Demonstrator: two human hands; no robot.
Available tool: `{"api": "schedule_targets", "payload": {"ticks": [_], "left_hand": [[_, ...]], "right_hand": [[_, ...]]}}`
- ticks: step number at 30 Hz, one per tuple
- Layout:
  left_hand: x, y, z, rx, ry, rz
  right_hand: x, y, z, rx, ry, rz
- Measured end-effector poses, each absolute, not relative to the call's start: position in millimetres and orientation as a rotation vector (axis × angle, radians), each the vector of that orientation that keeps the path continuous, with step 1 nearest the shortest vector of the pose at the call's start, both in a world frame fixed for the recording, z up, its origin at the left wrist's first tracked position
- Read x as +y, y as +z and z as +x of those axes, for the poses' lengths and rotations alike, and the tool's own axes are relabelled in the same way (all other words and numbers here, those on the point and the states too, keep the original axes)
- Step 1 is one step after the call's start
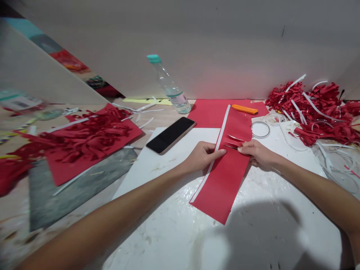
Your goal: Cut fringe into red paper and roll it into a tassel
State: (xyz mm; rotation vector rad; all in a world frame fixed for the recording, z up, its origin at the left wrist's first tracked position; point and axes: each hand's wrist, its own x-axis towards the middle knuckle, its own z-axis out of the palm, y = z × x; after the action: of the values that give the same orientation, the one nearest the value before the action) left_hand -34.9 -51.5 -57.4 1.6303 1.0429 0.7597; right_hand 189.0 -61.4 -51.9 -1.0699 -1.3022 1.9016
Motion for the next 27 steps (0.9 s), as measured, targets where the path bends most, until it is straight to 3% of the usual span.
{"api": "schedule_targets", "payload": {"ticks": [27], "left_hand": [[-53.7,-56.2,-31.6,1.018,0.695,1.592]], "right_hand": [[-63.0,-54.5,185.9,-1.326,1.872,-1.122]]}}
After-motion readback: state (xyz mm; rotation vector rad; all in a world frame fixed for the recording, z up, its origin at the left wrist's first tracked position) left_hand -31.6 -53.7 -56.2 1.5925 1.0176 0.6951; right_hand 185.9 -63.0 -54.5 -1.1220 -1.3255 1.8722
